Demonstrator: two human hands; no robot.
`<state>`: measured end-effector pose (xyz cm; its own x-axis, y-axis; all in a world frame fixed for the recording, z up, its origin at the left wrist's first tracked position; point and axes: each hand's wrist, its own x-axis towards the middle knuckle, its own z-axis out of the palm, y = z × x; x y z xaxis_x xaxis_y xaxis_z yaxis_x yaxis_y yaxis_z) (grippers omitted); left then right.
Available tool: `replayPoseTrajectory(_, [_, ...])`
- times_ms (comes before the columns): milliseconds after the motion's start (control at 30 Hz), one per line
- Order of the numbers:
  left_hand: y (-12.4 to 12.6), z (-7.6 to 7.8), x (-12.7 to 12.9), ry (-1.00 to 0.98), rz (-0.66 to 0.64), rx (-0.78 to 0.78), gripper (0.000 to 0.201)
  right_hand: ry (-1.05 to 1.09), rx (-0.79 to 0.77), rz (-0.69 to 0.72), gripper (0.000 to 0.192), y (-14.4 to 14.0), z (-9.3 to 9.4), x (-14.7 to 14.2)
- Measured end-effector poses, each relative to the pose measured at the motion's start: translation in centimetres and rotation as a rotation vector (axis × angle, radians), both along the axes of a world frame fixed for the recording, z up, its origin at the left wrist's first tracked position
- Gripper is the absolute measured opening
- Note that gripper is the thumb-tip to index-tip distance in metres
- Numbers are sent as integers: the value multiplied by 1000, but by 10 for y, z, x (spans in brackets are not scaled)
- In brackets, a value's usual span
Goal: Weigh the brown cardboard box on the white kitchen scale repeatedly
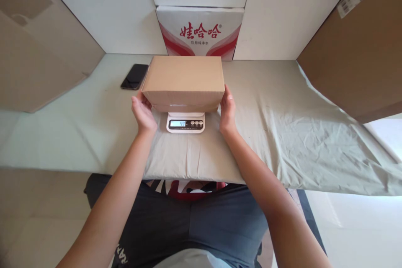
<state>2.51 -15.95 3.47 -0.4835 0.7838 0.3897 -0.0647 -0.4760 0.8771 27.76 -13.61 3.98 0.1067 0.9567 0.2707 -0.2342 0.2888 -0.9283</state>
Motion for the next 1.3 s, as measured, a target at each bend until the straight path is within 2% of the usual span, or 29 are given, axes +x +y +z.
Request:
replayPoseTrajectory(200, [0, 0, 0, -21, 6, 10, 81, 23, -7, -1, 65, -1, 4, -1])
replayPoseTrajectory(400, [0, 1, 1, -2, 21, -13, 86, 3, -3, 12, 67, -1, 1, 1])
replayPoseTrajectory(833, [-1, 2, 1, -11, 4, 43, 72, 53, 27, -8, 59, 0, 0, -1])
replayPoseTrajectory(1300, [-1, 0, 0, -31, 5, 61, 70, 64, 26, 7, 57, -2, 4, -2])
